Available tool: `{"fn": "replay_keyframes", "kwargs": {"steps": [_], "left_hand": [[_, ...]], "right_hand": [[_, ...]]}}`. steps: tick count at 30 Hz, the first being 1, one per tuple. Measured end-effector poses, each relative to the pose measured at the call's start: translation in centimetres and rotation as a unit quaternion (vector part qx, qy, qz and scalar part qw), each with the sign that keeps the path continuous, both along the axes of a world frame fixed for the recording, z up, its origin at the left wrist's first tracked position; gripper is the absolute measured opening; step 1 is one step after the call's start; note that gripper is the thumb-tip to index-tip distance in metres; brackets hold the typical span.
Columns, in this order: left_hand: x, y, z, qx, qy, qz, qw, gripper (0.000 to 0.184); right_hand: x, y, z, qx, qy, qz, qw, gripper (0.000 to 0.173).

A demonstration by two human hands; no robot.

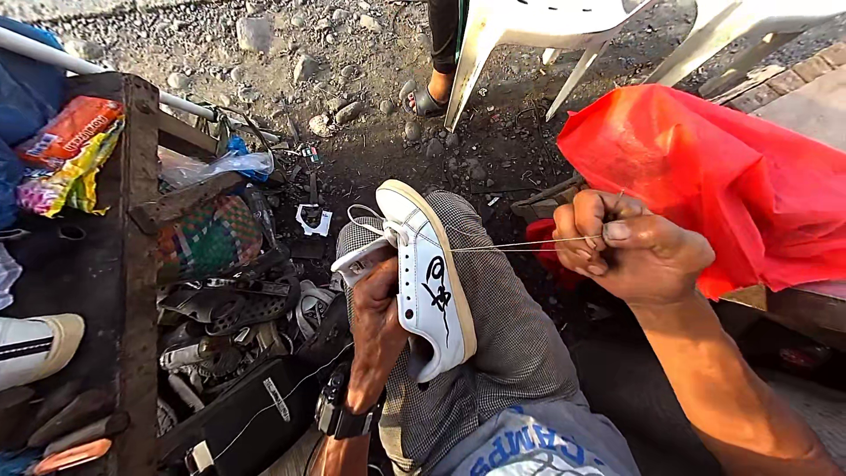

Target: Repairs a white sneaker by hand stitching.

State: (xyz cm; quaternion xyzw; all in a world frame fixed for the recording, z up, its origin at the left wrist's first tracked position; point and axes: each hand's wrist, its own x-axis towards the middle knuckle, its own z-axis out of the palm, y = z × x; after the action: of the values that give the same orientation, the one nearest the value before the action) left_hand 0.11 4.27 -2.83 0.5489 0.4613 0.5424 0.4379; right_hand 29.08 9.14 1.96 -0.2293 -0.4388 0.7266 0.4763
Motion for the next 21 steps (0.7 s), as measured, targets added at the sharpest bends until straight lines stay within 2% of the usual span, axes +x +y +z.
{"fn": "replay_keyframes", "kwargs": {"steps": [2,5,8,10,12,15,16,17,18,21], "left_hand": [[-0.1,-0.4,0.1,-0.001,0.011,0.016,1.000,0.012],[-1.0,-1.6,0.5,-0.007,0.091,0.057,0.994,0.016],[-2.2,-3.4,0.4,-0.006,0.178,0.102,0.979,0.019],[-3.0,-4.7,0.0,-0.007,0.187,0.110,0.976,0.020],[-3.4,-5.9,-0.1,-0.020,0.177,0.109,0.978,0.019],[-3.5,-7.4,0.0,-0.037,0.192,0.128,0.972,0.022],[-3.6,-7.9,-0.1,-0.044,0.202,0.135,0.969,0.023],[-3.8,-8.4,-0.1,-0.054,0.209,0.141,0.966,0.024],[-4.2,-9.1,-0.2,-0.067,0.215,0.148,0.963,0.025],[-6.6,-11.7,-1.3,-0.125,0.234,0.190,0.945,0.024]], "right_hand": [[-0.1,0.1,-0.2,0.032,-0.057,0.041,0.997,0.023],[-0.1,0.5,-0.5,0.131,-0.220,0.068,0.964,0.025],[-1.6,0.2,-0.5,0.143,-0.361,0.031,0.921,0.015],[-2.7,0.3,-1.1,0.147,-0.398,0.004,0.906,0.009],[-3.7,0.5,-1.6,0.208,-0.416,-0.031,0.885,0.011],[-6.2,0.4,-2.6,0.345,-0.522,-0.104,0.773,0.024],[-7.0,0.3,-2.9,0.357,-0.539,-0.102,0.756,0.027],[-7.7,0.3,-3.2,0.350,-0.541,-0.088,0.760,0.027],[-8.0,0.2,-3.6,0.327,-0.525,-0.068,0.783,0.026],[-7.0,-0.2,-4.0,0.227,-0.392,-0.003,0.892,0.023]]}}
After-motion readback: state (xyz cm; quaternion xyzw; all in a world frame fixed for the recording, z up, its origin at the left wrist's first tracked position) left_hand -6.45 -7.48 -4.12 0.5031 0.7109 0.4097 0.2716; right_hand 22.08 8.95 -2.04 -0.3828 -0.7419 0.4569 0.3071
